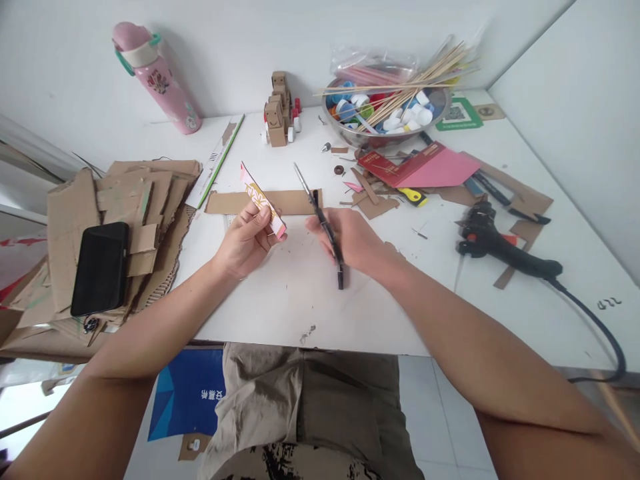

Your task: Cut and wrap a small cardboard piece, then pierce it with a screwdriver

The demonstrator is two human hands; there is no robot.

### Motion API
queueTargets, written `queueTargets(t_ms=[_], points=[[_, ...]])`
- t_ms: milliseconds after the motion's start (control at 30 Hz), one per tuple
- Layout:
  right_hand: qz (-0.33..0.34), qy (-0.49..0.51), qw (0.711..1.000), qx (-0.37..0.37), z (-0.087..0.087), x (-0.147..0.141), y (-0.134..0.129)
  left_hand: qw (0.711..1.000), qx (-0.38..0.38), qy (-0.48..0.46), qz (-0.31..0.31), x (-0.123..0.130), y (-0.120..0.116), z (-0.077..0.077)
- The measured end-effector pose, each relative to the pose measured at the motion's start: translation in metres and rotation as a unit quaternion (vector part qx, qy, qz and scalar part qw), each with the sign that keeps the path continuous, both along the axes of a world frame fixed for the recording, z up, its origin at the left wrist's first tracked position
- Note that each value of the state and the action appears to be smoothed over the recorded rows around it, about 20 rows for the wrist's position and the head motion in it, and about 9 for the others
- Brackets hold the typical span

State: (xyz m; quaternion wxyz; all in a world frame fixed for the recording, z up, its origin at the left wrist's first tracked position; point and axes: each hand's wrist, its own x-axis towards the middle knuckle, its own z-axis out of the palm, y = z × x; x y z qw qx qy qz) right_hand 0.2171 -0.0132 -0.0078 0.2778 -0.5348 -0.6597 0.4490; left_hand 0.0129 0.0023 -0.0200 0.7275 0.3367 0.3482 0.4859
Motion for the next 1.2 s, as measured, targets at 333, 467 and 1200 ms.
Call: queueTargets(t_ms=[333,467,1200], points=[[-0.007,-0.203,0.976,0.076,0.027,-0.005,-0.013,1.0,-0.011,-0.002,-0.005,-0.006,0.001,0.006],[-0.075,-0.408,0.91,0.017,0.053,-0.012,-0.005,0.998,0.045,0.029,0.022,-0.01,0.004,-0.001],[0.04,-0.441,0.883,0.155,0.013,0.023,0.001,0.995,-0.101,-0.006,0.006,-0.001,0.003,0.018]])
